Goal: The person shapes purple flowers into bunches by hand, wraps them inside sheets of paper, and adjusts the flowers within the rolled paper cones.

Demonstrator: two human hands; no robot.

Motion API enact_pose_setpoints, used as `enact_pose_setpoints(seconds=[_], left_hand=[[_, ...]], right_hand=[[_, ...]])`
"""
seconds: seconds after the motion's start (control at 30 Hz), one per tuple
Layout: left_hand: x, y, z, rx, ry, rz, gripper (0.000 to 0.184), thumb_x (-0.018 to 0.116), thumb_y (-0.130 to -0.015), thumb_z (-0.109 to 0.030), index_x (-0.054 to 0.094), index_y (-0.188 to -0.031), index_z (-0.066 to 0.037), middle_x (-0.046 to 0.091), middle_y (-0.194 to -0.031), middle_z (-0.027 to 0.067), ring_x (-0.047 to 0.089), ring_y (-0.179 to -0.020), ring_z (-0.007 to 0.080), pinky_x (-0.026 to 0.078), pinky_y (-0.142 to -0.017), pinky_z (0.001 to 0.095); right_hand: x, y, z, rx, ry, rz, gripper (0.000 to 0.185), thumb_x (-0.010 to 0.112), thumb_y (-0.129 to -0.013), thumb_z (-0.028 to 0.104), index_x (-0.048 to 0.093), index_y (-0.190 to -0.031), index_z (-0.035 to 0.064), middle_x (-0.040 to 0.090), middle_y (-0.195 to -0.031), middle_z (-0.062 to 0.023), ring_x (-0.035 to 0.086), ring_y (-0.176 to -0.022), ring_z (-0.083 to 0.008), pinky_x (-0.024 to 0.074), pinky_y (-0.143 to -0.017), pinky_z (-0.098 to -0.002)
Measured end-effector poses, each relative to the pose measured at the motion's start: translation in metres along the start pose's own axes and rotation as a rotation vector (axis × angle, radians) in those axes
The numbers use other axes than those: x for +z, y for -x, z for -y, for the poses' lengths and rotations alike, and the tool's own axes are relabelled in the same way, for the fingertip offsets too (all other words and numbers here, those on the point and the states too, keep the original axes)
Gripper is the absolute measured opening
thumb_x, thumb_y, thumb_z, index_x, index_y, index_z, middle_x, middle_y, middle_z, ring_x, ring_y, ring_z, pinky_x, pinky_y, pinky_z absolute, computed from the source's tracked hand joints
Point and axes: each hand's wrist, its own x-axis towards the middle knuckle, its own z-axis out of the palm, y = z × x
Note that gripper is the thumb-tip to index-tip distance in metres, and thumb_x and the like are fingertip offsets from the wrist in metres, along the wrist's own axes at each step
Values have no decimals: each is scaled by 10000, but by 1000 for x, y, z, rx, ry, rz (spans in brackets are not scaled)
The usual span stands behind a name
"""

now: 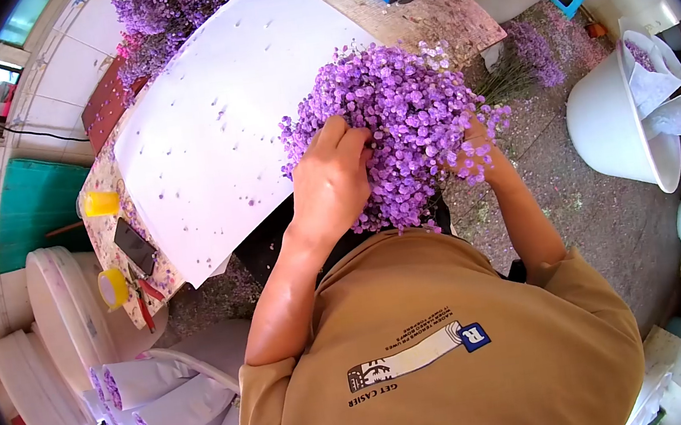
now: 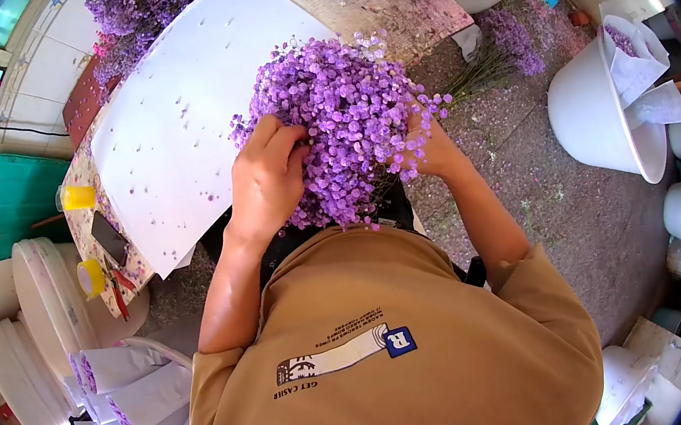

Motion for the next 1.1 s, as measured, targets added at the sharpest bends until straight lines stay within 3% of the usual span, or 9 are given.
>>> enact_pose_setpoints(seconds=[0.1, 0.3, 0.47, 0.57, 0.63, 0.77, 0.83, 0.93, 1.1], left_hand=[[-7, 0, 5, 25, 52, 12, 210, 732, -786, 96, 707, -971, -1, 588, -887, 130, 633, -762, 344, 516, -658, 411], [-7, 0, 5, 79, -29, 24, 200, 729, -791, 92, 712, -955, -23, 582, -876, 128, 625, -763, 326, 515, -659, 393], [-3, 2, 5, 74, 25, -32, 196, 687, -783, 94, 675, -917, -49, 566, -842, 119, 641, -785, 316, 521, -629, 410], [-20, 12, -11, -114, 346, -71, 90, 661, -893, 17, 636, -948, -50, 557, -810, 83, 568, -676, 233, 454, -559, 342], [-33, 22, -20, -545, 1258, -14, 60, 557, -996, -80, 559, -1014, -23, 550, -874, 77, 424, -632, 108, 354, -529, 270], [-25, 17, -24, -749, 1576, 129, 145, 447, -1018, -117, 531, -1046, -2, 560, -919, 131, 391, -611, 107, 313, -509, 249], [-19, 14, -18, -787, 1528, 162, 170, 501, -1017, -135, 581, -1070, 5, 579, -876, 96, 415, -605, 108, 323, -517, 249], [-8, 12, -13, -538, 559, 105, 172, 693, -915, -53, 696, -1079, 0, 588, -747, 13, 550, -671, 127, 439, -595, 270], [-1, 10, -3, -193, 184, 9, 237, 749, -854, 4, 697, -1084, -8, 613, -823, 104, 604, -692, 226, 499, -636, 333]], right_hand=[[6, 1, -19, -91, 229, 58, 1097, 866, -737, 349, 274, -1570, -48, 488, -1522, -225, 477, -1395, -369, 327, -1208, -434], [-7, 0, 20, -76, -6, -37, 1068, 857, -744, 329, 291, -1561, -61, 480, -1531, -220, 457, -1412, -366, 317, -1215, -433], [-13, 2, 31, -56, 152, 2, 1061, 853, -735, 332, 308, -1559, -52, 487, -1528, -212, 467, -1405, -373, 316, -1217, -432], [4, 5, -10, -20, 83, -1, 1051, 852, -731, 334, 324, -1562, -34, 489, -1529, -209, 465, -1410, -371, 315, -1218, -425], [4, 2, -6, -69, 91, -3, 1076, 855, -726, 333, 301, -1569, -40, 485, -1531, -214, 461, -1417, -368, 314, -1219, -419], [-3, -2, 14, -63, -39, 9, 1150, 873, -716, 348, 242, -1575, -85, 459, -1546, -237, 445, -1433, -361, 311, -1222, -413], [-5, -2, 13, -23, -56, 13, 1175, 880, -713, 357, 224, -1574, -103, 450, -1550, -247, 439, -1439, -360, 309, -1223, -413], [2, 3, -1, 34, 45, 12, 1205, 889, -712, 370, 203, -1571, -124, 442, -1549, -263, 432, -1444, -362, 308, -1224, -414], [14, 5, -28, 74, 47, 16, 1250, 901, -703, 390, 175, -1576, -131, 421, -1558, -285, 431, -1442, -382, 306, -1227, -408]])
